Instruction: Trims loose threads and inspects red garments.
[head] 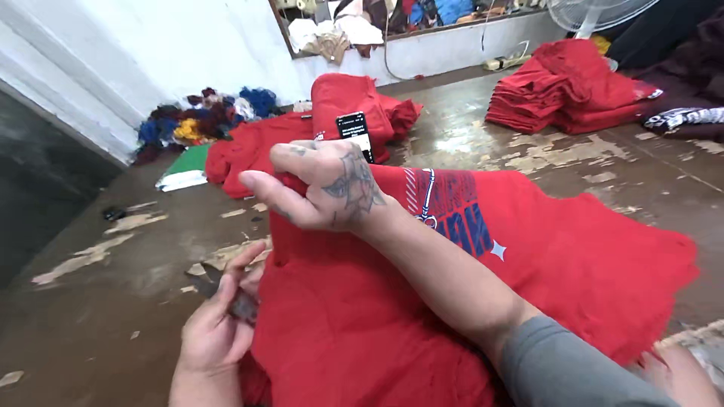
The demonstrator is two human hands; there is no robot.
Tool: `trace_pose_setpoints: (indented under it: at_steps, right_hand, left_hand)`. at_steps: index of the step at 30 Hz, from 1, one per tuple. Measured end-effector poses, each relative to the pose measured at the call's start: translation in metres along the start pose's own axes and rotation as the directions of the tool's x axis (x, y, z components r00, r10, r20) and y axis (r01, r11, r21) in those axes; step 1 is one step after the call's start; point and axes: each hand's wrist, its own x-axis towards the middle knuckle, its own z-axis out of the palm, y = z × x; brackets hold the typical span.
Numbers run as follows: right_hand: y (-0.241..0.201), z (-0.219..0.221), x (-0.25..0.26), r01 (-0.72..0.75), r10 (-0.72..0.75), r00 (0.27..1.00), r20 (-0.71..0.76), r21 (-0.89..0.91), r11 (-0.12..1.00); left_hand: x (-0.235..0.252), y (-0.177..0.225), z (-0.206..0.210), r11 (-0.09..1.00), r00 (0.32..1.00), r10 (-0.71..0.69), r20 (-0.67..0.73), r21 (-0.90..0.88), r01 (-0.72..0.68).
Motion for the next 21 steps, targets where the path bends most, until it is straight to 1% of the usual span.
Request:
trace_pose_setpoints:
  at_steps: [1, 2, 3, 4, 5, 6, 7, 8, 9, 10, 12, 13, 14, 15, 16, 17, 18, 20, 21]
  right_hand:
    - [-0.01, -0.005, 0.009, 0.028, -0.027, 0.998, -0.053, 0.015, 0.999]
    - [-0.012, -0.003, 0.012, 0.023, -0.023, 0.998, -0.064, -0.003, 1.0]
    - [-0.006, 0.003, 0.009, -0.035, 0.036, 0.999, 0.02, -0.053, 0.998]
    - [0.007, 0.006, 0.002, -0.128, 0.154, 0.967, 0.204, -0.137, 0.982]
    - [0.02, 0.003, -0.006, -0.216, 0.31, 0.849, 0.428, -0.254, 0.943]
    - [0.034, -0.006, -0.017, -0.271, 0.443, 0.684, 0.579, -0.362, 0.892]
    - [0.048, -0.025, -0.03, -0.293, 0.527, 0.547, 0.65, -0.442, 0.848]
    - [0.062, -0.054, -0.045, -0.295, 0.58, 0.457, 0.674, -0.501, 0.814]
    - [0.075, -0.092, -0.064, -0.287, 0.627, 0.4, 0.668, -0.559, 0.778]
    - [0.086, -0.138, -0.086, -0.296, 0.688, 0.34, 0.641, -0.622, 0.725]
    - [0.099, -0.236, -0.139, -0.305, 0.833, 0.219, 0.508, -0.775, 0.553]
    - [0.096, -0.28, -0.161, -0.34, 0.896, 0.158, 0.415, -0.829, 0.444]
    - [0.09, -0.313, -0.18, -0.385, 0.932, 0.124, 0.341, -0.849, 0.362]
    - [0.078, -0.334, -0.195, -0.432, 0.947, 0.122, 0.296, -0.844, 0.319]
    - [0.065, -0.341, -0.21, -0.47, 0.95, 0.165, 0.264, -0.826, 0.311]
    - [0.056, -0.339, -0.226, -0.49, 0.947, 0.229, 0.226, -0.813, 0.313]
    - [0.051, -0.331, -0.236, -0.502, 0.938, 0.292, 0.185, -0.805, 0.315]
    - [0.042, -0.309, -0.237, -0.474, 0.899, 0.421, 0.122, -0.815, 0.333]
    - [0.026, -0.291, -0.226, -0.407, 0.831, 0.55, 0.079, -0.844, 0.35]
  left_hand:
    - [-0.005, 0.01, 0.019, 0.996, 1.0, 0.001, 0.021, -0.091, 0.001]
    - [-0.014, 0.021, 0.048, 0.996, 0.994, -0.03, -0.106, -0.082, 0.021]
    - [-0.021, 0.034, 0.084, 0.994, 0.924, -0.08, -0.374, 0.037, 0.101]
    - [-0.023, 0.044, 0.112, 0.938, 0.804, -0.156, -0.573, 0.17, 0.303]
    - [-0.022, 0.048, 0.13, 0.873, 0.701, -0.271, -0.659, 0.138, 0.467]
    - [-0.026, 0.032, 0.129, 0.883, 0.666, -0.322, -0.673, 0.041, 0.468]
    - [-0.033, 0.007, 0.12, 0.932, 0.683, -0.3, -0.666, -0.053, 0.358]
    - [-0.04, -0.011, 0.108, 0.958, 0.749, -0.284, -0.598, -0.146, 0.246]
    - [-0.046, -0.021, 0.099, 0.967, 0.787, -0.254, -0.562, -0.168, 0.192]
    - [-0.05, -0.025, 0.095, 0.973, 0.784, -0.229, -0.577, -0.155, 0.171]
    - [-0.05, -0.023, 0.094, 0.975, 0.771, -0.221, -0.597, -0.146, 0.166]
    - [-0.046, -0.021, 0.095, 0.979, 0.778, -0.205, -0.594, -0.117, 0.168]
    - [-0.039, -0.019, 0.096, 0.983, 0.792, -0.175, -0.585, -0.062, 0.171]
    - [-0.027, -0.012, 0.1, 0.984, 0.816, -0.149, -0.559, -0.001, 0.179]
    - [-0.01, -0.002, 0.108, 0.977, 0.841, -0.156, -0.519, 0.046, 0.21]
    - [0.009, 0.009, 0.122, 0.962, 0.867, -0.199, -0.457, 0.077, 0.262]
    - [0.03, 0.022, 0.142, 0.939, 0.882, -0.28, -0.38, 0.084, 0.334]
    - [0.067, 0.048, 0.203, 0.893, 0.893, -0.414, -0.175, 0.111, 0.435]
    - [0.079, 0.059, 0.237, 0.889, 0.898, -0.438, -0.046, 0.128, 0.44]
